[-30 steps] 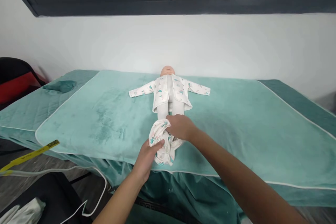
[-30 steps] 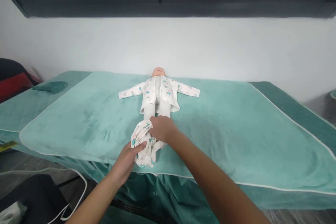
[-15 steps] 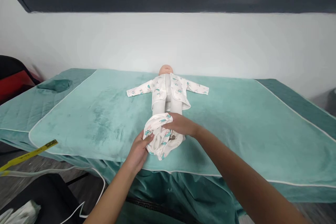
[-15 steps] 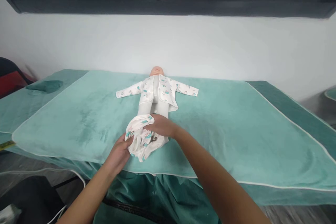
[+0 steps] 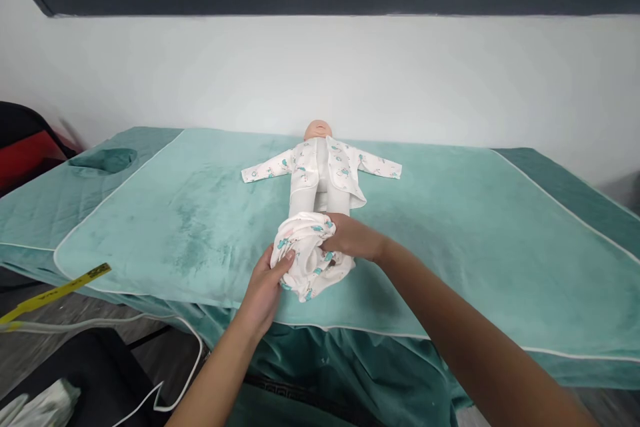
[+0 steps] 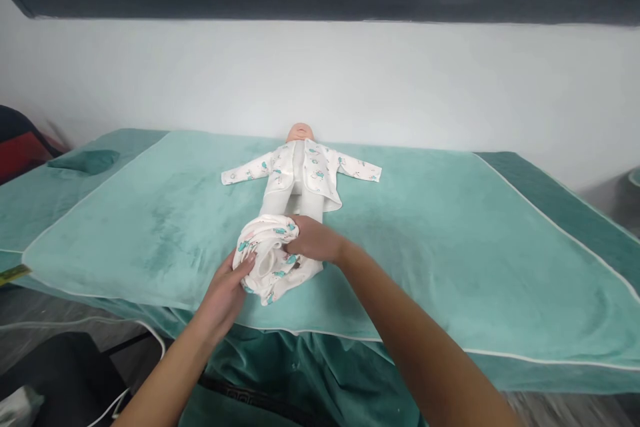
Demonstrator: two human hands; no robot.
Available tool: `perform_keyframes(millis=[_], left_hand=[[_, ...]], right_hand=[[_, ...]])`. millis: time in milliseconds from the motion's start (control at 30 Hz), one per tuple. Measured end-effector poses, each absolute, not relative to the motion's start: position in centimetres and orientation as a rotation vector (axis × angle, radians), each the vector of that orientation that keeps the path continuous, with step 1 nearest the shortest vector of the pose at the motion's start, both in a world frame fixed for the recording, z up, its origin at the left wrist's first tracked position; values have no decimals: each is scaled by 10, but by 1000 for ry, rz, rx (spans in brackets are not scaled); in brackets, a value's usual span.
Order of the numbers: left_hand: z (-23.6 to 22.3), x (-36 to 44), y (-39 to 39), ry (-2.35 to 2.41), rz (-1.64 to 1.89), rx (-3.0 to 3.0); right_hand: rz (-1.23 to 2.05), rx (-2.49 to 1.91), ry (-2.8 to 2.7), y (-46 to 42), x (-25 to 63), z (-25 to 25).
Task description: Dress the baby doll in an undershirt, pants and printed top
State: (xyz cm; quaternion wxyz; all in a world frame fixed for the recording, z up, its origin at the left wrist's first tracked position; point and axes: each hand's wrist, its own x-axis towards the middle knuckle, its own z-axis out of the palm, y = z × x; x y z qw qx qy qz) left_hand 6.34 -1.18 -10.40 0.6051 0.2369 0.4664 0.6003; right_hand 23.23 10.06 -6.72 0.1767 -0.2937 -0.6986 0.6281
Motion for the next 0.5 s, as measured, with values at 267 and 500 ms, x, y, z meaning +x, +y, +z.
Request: perform_keyframes(millis=[267,500], left_hand=[[-102,69,-20,1005,1428,385],[-108,67,-19,952,1429,356]], right_hand=[[1625,-919,-1976,95,226,-66],[1980,-830,-1691,96,229,-68]])
